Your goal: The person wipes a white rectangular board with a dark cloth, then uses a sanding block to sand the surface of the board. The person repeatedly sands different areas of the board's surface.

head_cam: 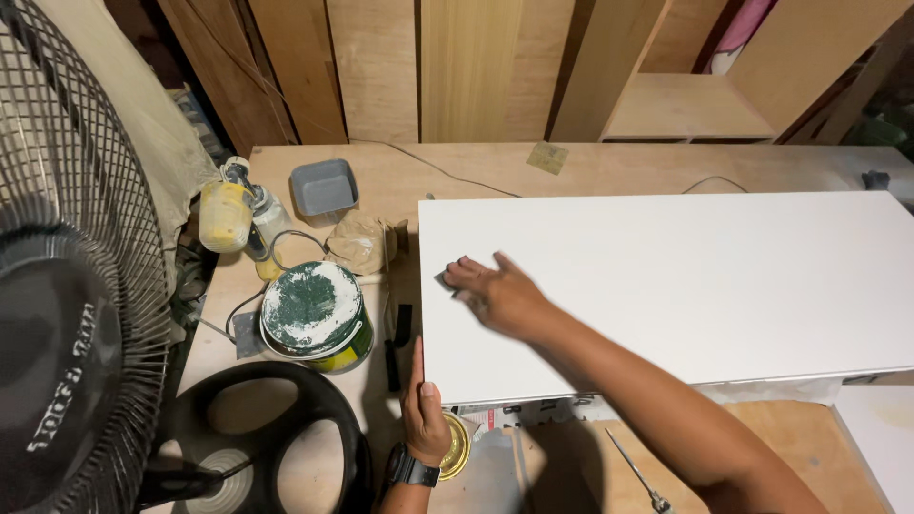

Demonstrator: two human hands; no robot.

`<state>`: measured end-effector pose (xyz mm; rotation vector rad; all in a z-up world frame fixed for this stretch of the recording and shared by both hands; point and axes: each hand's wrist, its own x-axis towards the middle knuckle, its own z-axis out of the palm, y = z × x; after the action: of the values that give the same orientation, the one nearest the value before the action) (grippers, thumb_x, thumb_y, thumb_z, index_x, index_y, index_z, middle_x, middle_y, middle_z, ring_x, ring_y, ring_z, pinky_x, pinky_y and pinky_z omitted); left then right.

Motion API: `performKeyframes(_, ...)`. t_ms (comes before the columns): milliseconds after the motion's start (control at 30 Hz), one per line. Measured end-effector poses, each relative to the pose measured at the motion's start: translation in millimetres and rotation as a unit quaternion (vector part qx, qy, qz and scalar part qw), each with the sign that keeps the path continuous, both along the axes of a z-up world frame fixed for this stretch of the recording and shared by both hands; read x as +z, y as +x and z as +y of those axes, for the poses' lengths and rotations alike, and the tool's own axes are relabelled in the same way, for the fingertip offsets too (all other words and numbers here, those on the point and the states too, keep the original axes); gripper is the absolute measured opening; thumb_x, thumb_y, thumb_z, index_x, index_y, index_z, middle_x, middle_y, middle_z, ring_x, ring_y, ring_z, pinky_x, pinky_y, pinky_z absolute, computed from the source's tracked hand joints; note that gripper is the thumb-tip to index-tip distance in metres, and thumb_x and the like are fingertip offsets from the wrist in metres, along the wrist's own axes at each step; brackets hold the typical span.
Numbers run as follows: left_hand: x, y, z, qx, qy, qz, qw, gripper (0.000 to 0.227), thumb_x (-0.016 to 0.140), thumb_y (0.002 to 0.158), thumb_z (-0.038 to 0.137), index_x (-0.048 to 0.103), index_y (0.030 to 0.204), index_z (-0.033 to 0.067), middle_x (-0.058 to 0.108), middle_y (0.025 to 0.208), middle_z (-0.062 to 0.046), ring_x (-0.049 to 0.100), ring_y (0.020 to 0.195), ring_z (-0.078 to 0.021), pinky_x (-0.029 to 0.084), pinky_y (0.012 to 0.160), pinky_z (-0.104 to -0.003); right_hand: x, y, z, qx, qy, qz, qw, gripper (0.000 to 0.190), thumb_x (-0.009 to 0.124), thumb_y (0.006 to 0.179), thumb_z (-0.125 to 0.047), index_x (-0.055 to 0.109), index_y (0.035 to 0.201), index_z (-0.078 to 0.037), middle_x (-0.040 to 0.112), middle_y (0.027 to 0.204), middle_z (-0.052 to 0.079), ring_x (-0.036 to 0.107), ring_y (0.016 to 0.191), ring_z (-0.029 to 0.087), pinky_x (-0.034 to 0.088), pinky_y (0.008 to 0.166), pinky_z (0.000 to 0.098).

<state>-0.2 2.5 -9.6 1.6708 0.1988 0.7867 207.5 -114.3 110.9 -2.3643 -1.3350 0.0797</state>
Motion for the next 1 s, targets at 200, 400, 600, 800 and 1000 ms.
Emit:
performKeyframes(200, -1, -1, -1, -0.002, -0.003, -0.027, 1.000, 0.069, 0.030, 0.113, 0.040, 0.042, 0.166, -0.0037, 0.049, 0.171, -0.024, 0.048, 0.160, -0.0343, 0.041, 0.129, -0.040, -32, 98, -7, -0.246, -0.027, -0.108, 0.963, 0.048, 0.042, 0.100, -0.021, 0.068, 0.141, -0.024, 0.072, 0.145, 0.007, 0.072, 0.114, 0.032, 0.038, 0.106, 0.0487)
performKeyframes(400, 6, 7, 3, 0.002, 0.027, -0.049, 0.998, 0.072, 0.029, 0.113, 0.042, 0.042, 0.165, -0.0056, 0.051, 0.169, -0.026, 0.051, 0.158, -0.0351, 0.043, 0.127, -0.039, -20, 100, -6, -0.220, 0.014, -0.055, 0.974, 0.050, 0.038, 0.108, -0.026, 0.068, 0.148, -0.025, 0.067, 0.156, -0.005, 0.072, 0.124, 0.029, 0.031, 0.119, 0.0536)
performKeyframes(600, 2, 7, -2, 0.014, 0.008, -0.049, 0.999, 0.070, 0.030, 0.112, 0.040, 0.044, 0.164, -0.0051, 0.053, 0.167, -0.026, 0.053, 0.156, -0.0363, 0.045, 0.126, -0.040, 39, 5, 39, -0.084, -0.021, -0.006, 0.996, 0.044, 0.042, 0.114, -0.017, 0.059, 0.154, -0.012, 0.062, 0.160, 0.014, 0.047, 0.157, 0.043, 0.032, 0.132, 0.0649)
performKeyframes(800, 5, 11, 1, 0.010, 0.038, -0.083, 0.996, 0.076, 0.028, 0.112, 0.046, 0.044, 0.163, -0.0074, 0.054, 0.166, -0.027, 0.055, 0.155, -0.0375, 0.047, 0.125, -0.041, 29, 101, 33, -0.306, -0.080, 0.015, 0.949, 0.057, 0.026, 0.115, -0.038, 0.053, 0.160, -0.015, 0.054, 0.165, 0.014, 0.056, 0.144, 0.035, 0.036, 0.120, 0.0538)
performKeyframes(1000, 1, 17, 2, 0.019, 0.039, -0.084, 0.996, 0.080, 0.028, 0.111, 0.052, 0.046, 0.162, -0.0063, 0.056, 0.164, -0.027, 0.059, 0.152, -0.0383, 0.050, 0.122, -0.041, 24, 72, 57, -0.153, -0.034, 0.029, 0.987, 0.055, 0.043, 0.105, -0.014, 0.058, 0.157, -0.024, 0.061, 0.161, -0.006, 0.065, 0.137, 0.023, 0.017, 0.135, 0.0592)
